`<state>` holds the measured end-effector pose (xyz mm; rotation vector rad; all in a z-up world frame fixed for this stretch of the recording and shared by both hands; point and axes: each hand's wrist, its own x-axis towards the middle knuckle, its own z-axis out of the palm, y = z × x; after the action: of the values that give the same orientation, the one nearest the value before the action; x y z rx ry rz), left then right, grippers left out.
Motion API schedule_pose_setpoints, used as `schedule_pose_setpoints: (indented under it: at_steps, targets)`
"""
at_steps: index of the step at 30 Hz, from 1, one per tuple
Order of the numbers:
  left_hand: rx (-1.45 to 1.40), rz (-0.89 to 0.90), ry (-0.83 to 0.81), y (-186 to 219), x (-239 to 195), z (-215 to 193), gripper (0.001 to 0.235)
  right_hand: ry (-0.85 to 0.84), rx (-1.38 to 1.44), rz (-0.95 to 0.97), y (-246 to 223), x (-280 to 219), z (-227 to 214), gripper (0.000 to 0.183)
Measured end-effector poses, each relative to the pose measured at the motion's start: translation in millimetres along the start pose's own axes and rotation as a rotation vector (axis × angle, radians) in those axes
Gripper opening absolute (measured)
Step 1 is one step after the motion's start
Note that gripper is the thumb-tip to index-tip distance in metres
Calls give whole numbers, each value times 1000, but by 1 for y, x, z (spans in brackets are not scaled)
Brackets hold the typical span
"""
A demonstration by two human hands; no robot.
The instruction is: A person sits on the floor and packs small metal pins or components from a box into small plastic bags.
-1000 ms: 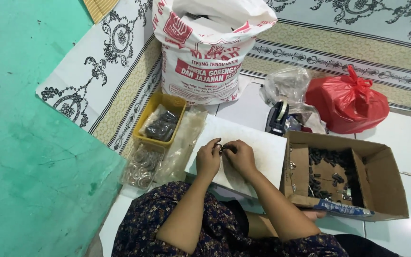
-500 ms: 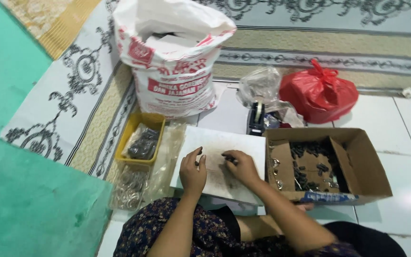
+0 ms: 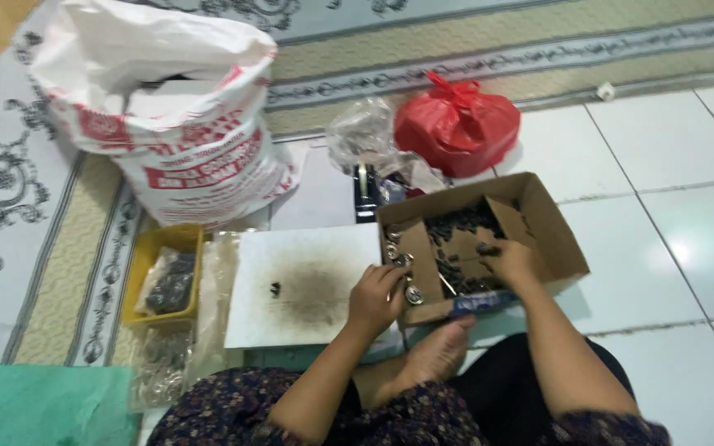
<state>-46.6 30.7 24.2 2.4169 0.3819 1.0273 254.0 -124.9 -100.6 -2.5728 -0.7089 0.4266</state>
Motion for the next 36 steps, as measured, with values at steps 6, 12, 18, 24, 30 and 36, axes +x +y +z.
schedule_pose_setpoints:
  at_steps: [6, 12, 18, 24, 30, 36]
  targets:
    - [70, -21, -488, 14, 35, 94, 18, -170, -91, -84, -102, -49, -60, 24]
    - [426, 85, -612, -30, 53, 167, 11, -191, -474, -262, -71, -6, 16, 29]
    - [650, 131, -640, -79, 19, 234, 10, -148, -298, -265, -53, 1, 43, 18]
    - [613, 105, -485, -76, 17, 234, 9, -187, -189, -197, -63, -7, 23, 19]
    - [630, 133, -443, -75, 15, 233, 6, -172, -117, -134, -89, -22, -8, 20]
    - [204, -215, -385, -52, 38, 197, 9, -231, 140, -39, -86, -19, -19, 29]
